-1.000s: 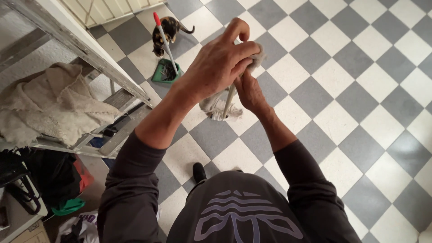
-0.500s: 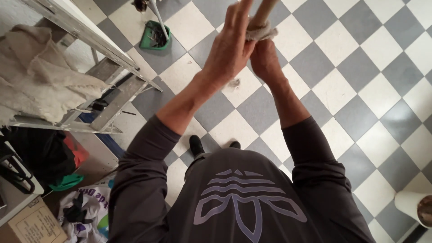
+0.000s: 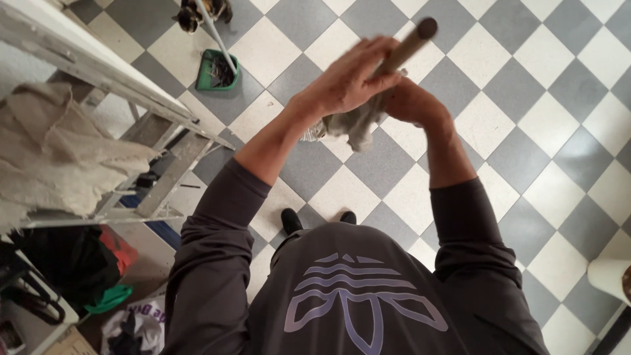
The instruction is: Mopping the floor and stairs, then checking a phone and plugging it into a charger
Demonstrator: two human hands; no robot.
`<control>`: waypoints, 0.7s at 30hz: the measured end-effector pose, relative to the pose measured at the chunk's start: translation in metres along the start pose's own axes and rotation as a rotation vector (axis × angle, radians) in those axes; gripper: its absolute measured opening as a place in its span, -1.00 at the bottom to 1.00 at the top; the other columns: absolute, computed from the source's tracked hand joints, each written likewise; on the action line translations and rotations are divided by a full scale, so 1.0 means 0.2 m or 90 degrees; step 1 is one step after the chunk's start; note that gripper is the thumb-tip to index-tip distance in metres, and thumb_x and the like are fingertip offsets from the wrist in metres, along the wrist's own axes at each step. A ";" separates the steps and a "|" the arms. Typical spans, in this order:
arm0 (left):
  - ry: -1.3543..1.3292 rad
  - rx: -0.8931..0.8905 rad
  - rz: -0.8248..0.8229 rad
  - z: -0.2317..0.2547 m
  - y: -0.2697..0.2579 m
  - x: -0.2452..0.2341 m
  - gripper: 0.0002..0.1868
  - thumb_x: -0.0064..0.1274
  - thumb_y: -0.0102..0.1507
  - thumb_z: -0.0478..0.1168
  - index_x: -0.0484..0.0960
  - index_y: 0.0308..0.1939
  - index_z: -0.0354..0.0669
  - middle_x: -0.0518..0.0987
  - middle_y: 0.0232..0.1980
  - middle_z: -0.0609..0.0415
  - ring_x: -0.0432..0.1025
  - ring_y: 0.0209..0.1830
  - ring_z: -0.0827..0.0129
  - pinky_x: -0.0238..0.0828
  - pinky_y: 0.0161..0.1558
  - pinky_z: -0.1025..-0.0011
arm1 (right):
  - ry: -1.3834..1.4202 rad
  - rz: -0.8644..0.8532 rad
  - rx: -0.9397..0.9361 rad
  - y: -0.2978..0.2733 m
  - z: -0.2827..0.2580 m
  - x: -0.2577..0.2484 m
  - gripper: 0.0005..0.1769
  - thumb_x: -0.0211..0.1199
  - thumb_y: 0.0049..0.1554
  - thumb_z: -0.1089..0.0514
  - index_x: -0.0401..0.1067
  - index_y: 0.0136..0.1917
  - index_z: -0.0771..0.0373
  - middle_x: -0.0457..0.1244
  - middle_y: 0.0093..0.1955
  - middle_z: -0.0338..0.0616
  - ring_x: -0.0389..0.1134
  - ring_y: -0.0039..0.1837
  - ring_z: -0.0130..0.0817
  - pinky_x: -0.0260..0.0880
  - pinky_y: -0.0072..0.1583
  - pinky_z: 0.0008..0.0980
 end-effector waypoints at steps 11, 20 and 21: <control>-0.112 -0.127 -0.318 -0.24 0.11 0.23 -0.28 0.28 0.24 0.13 0.33 0.37 0.06 0.55 0.24 -0.14 0.36 0.33 -0.19 0.17 0.40 -0.18 | -0.017 -0.027 0.201 -0.12 0.17 -0.08 -0.75 0.36 0.03 0.48 0.52 -0.02 0.32 0.39 -0.04 0.12 0.40 0.01 0.12 0.22 0.37 0.09; 0.204 -0.080 -0.191 -0.49 0.42 0.36 -0.29 -0.06 0.22 0.59 0.41 -0.16 0.05 0.58 -0.31 0.03 0.54 -0.12 0.03 0.42 0.07 0.00 | -0.207 -0.132 0.277 -0.11 0.52 -0.38 -0.68 0.19 0.12 0.25 0.51 0.13 0.41 0.37 0.07 0.37 0.35 0.19 0.38 0.27 0.27 0.34; 0.213 -0.062 -0.154 -0.47 0.43 0.35 -0.31 -0.11 0.29 0.54 0.42 -0.26 -0.03 0.60 -0.42 -0.08 0.57 -0.25 -0.08 0.48 -0.05 -0.05 | -0.200 -0.127 0.358 -0.11 0.59 -0.41 -0.63 0.16 0.14 0.12 0.55 0.16 0.27 0.39 0.12 0.24 0.37 0.26 0.25 0.29 0.30 0.25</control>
Point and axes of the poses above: each hand's wrist, its own y-axis towards the middle knuckle, its own x-axis out of the palm, z = x × y, the point moved 1 cm from there along y, towards the middle knuckle
